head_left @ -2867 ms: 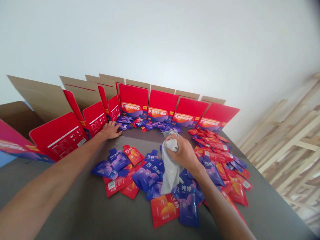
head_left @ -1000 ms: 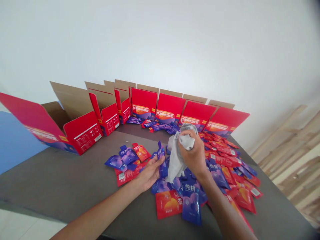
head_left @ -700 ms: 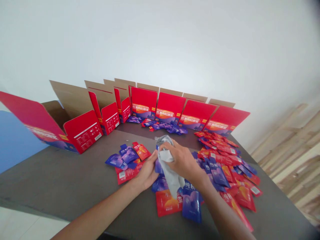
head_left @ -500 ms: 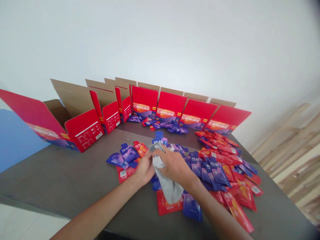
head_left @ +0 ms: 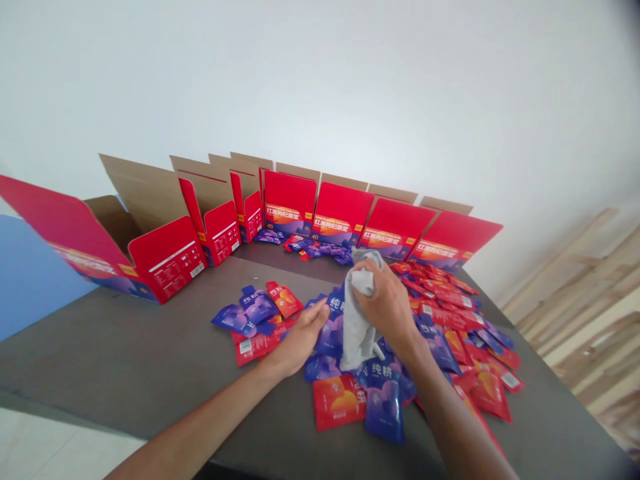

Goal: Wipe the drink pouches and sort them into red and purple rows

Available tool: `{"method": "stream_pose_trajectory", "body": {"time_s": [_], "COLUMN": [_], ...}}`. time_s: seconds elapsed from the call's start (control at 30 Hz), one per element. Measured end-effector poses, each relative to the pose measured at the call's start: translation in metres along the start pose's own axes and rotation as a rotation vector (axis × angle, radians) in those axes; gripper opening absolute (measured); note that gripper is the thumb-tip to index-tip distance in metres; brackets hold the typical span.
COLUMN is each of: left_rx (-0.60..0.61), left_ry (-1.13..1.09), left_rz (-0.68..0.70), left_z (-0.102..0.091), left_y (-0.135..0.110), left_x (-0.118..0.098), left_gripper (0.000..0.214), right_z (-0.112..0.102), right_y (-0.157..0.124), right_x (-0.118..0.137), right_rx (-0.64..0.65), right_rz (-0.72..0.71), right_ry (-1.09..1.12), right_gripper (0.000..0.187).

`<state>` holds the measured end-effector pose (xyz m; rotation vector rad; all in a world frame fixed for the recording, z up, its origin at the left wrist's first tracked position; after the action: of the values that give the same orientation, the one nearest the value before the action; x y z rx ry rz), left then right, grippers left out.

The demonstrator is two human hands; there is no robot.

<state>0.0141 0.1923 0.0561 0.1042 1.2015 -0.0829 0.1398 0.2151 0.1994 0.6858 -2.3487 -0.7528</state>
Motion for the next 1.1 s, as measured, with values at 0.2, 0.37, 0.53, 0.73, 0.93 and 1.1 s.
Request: {"method": "stream_pose_trajectory", "body": {"time_s": [0.2,0.37,0.53,0.73,0.93,1.1], "left_rx": [-0.190,-0.055,0.137,0.171,0.072,0.022], "left_ry": [0.765,0.908,1.056,1.266,1.524,1.690], "left_rz": [0.118,-0.003,0.006,0.071,0.076,0.059], "left_z": [-0.050,-0.060,-0.030,-0.025,-0.071,-0.105], "left_y": [0.017,0.022,0.013,0.018,0.101,0.178], "left_x": [-0.026,-0.008,0.007,0.008,-0.015,-0.019], "left_gripper": [0.056,0.074,0.069,0.058,0.048,0.048], "right_z": [-0.048,-0.064,-0.063,-0.069,-0.084,-0.091], "right_y": [0.012,0.013,0.013,0.015,0.016,0.017], "right_x": [-0.030,-0.039,-0.038,-0.039,-0.047,-0.051], "right_rx": [-0.216,-0.272,-0.256,-0.260,-0.302,-0.317], "right_rz": [0.022,0.045,0.067,0.071,0.088,0.095], "right_ry": [0.051,0.058,0.063,0.080,0.089,0.066], "right_gripper": [0.017,0.014,0.014,0.013,0.012,0.010]}}
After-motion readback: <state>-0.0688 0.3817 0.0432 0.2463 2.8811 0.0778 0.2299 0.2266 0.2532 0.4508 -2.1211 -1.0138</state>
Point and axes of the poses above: each hand's wrist, its own y-axis towards the middle knuckle, its own z-axis out of the palm, x = y × z, the point moved 10 cm from there along y, towards the middle knuckle, and after that the axes turned 3 degrees about y, right-handed, at the moved point
